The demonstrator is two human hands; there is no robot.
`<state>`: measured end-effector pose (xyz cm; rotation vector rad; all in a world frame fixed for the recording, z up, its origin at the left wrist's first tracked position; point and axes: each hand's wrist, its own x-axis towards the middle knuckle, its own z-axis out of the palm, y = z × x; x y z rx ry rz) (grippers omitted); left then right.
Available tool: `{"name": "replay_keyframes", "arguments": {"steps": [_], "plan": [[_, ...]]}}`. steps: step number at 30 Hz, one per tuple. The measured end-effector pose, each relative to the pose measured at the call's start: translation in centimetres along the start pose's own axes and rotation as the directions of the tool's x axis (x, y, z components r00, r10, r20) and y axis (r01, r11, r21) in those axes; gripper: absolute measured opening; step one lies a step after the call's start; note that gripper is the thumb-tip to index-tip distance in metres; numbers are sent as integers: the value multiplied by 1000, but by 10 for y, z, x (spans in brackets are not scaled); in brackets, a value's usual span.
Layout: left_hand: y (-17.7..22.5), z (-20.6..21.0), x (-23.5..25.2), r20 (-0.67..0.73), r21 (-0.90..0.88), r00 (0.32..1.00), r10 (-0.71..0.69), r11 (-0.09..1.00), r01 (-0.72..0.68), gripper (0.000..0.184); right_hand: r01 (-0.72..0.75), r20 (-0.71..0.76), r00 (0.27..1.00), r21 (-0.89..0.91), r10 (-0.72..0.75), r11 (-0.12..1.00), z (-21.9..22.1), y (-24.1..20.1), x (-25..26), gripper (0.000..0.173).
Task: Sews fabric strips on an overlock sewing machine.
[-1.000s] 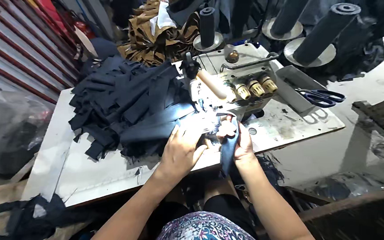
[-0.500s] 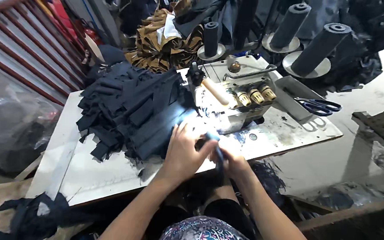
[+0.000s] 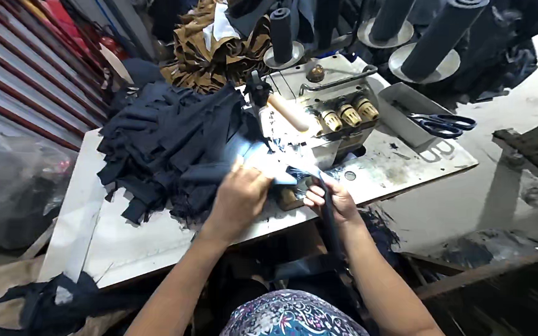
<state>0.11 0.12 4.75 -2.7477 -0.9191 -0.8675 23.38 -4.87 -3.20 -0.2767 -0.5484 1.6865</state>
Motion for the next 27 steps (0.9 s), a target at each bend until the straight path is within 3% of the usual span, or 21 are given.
{"name": "replay_keyframes", "arguments": {"steps": [4,9,13,18,20,23,25,27], "plan": [[-3,19,-11,136,-68,990,43,997,-34,39,32,10,999,208,-35,978,-22,-12,1,30],[3,17,-13,145,-1,988,-51,999,52,43,71,-2,997,342,-75,937,-14,-9,18,34],[8,15,-5,169,7,978,-118,993,119,46,114,-87,992,369,-88,922,-5,-4,28,43],[-10,20,10,211,-23,972,-105,993,112,50,136,-119,988,328,-102,935,0,-5,31,41],[-21,19,17,225,-62,970,-89,993,105,51,125,-149,985,233,-91,964,2,-6,29,37],[-13,9,19,248,-133,946,-208,960,246,57,35,-206,974,-257,-90,966,15,1,15,34],[14,-5,13,154,-290,937,-312,893,345,64,4,-73,996,-487,-46,873,32,8,0,23],[42,-23,3,72,-482,936,-345,809,335,40,40,191,980,-488,62,872,45,12,-19,18]]}}
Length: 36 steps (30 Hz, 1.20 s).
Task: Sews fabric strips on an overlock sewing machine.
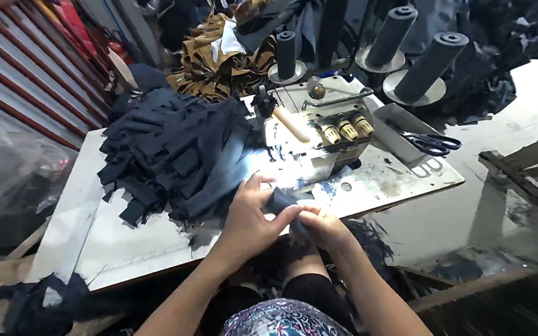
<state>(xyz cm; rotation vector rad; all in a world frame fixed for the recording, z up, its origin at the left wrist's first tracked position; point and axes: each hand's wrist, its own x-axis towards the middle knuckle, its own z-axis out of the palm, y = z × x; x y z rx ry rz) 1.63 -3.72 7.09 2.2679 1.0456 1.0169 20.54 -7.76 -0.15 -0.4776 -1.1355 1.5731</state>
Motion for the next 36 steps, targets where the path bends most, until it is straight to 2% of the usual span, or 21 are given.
{"name": "replay_keyframes", "arguments": {"steps": [2,3,4,5,7,9,11,13,14,18,21,25,31,34,36], "plan": [[13,-19,-10,-25,-108,999,47,993,-50,21,93,273,956,61,-106,994,3,-10,-8,21],[12,-36,-9,-66,-75,995,68,995,-73,19,134,345,924,112,-165,985,0,-16,-10,24],[7,-56,-6,-120,18,990,80,997,-78,20,162,356,909,175,-216,971,-5,-21,-13,26],[-2,-77,0,-177,170,981,81,984,-51,25,176,324,912,243,-251,954,-13,-26,-16,27],[-27,-105,16,-232,465,971,57,883,59,32,182,206,944,329,-258,927,-33,-27,-10,26],[-42,-98,25,-183,590,982,40,804,77,26,123,-20,992,365,-124,923,-44,-15,3,24],[-42,-58,24,-54,589,988,148,803,-88,32,36,-174,984,345,26,938,-47,0,18,25],[-45,-11,16,72,489,950,304,819,-299,26,-9,-200,975,400,97,917,-53,14,22,30],[-49,4,12,128,436,937,325,830,-347,24,1,-193,976,457,97,890,-59,18,21,32],[-56,15,-2,192,431,937,290,833,-346,34,54,-183,981,584,66,810,-70,11,16,33],[-48,18,-9,170,491,952,254,816,-305,39,65,-148,988,627,37,777,-72,11,24,33],[-40,23,-6,144,543,968,207,801,-252,39,124,-195,981,666,10,736,-64,15,34,34],[-42,22,12,182,476,973,146,853,-217,39,137,-275,960,607,46,783,-60,12,35,35],[-54,15,30,218,414,952,214,863,-289,40,128,-270,962,586,44,800,-61,13,36,34],[-63,10,40,266,394,926,269,846,-359,41,101,-311,949,444,48,890,-55,14,34,35]]}}
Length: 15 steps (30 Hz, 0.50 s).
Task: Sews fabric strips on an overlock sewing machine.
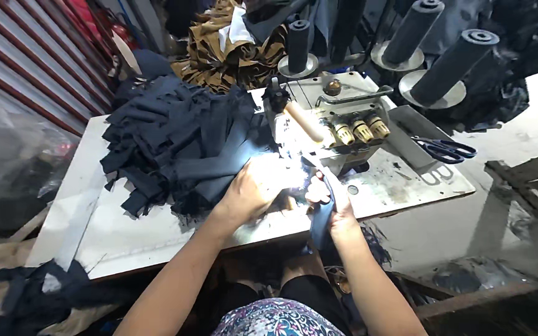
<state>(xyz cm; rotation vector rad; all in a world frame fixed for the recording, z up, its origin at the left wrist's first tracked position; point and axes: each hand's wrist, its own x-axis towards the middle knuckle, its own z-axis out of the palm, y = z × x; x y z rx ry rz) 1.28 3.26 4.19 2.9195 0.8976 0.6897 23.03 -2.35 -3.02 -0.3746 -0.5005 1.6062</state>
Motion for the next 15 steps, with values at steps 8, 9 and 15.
{"name": "replay_keyframes", "arguments": {"steps": [8,9,15], "plan": [[78,-49,-32,-193,-523,937,-291,838,153,25,200,566,818,-442,99,875,51,0,-63,22],[73,-66,-38,-235,-512,928,-288,849,134,21,222,639,765,-382,83,897,52,-9,-65,24],[-13,-104,-35,-347,155,865,-362,888,433,31,40,339,940,-217,36,975,24,-22,-37,29]]}}
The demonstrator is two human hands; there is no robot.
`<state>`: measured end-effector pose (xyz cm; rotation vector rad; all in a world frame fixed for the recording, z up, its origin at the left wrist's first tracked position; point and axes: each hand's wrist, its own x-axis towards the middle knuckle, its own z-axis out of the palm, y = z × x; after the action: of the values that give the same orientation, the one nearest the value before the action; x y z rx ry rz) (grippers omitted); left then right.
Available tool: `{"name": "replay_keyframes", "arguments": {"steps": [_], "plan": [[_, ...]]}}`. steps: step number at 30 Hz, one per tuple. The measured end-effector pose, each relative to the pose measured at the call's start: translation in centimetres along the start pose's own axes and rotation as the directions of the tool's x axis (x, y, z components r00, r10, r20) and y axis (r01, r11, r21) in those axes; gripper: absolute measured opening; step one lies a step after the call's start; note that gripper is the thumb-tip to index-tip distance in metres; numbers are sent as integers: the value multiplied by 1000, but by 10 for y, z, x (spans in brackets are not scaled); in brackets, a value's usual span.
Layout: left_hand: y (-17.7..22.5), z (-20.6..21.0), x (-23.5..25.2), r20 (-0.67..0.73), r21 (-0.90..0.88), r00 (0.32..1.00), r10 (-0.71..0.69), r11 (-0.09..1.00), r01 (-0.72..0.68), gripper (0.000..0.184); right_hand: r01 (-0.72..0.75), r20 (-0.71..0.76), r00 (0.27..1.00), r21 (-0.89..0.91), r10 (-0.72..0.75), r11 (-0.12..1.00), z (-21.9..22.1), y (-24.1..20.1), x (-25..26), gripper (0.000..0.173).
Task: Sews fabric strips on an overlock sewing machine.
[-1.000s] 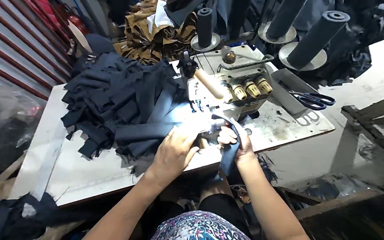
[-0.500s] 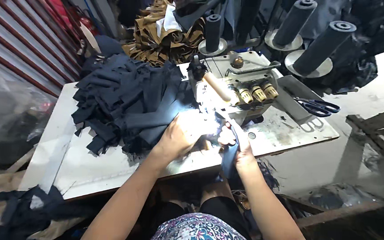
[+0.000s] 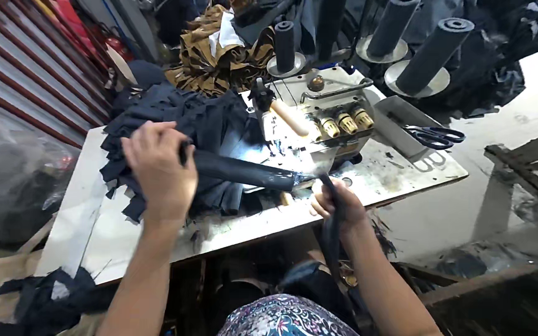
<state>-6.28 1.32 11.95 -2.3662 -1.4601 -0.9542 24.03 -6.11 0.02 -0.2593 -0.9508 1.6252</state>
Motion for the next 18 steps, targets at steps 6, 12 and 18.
{"name": "replay_keyframes", "arguments": {"steps": [6,12,18], "plan": [[45,89,-44,148,-309,885,441,871,-383,31,-33,-212,974,218,80,975,-35,36,12,27],[31,93,-57,203,-216,905,375,918,-332,44,13,-196,979,305,50,952,-38,21,19,28],[52,85,-46,262,-159,920,291,953,-256,45,38,-262,964,312,48,949,-33,34,29,31]]}}
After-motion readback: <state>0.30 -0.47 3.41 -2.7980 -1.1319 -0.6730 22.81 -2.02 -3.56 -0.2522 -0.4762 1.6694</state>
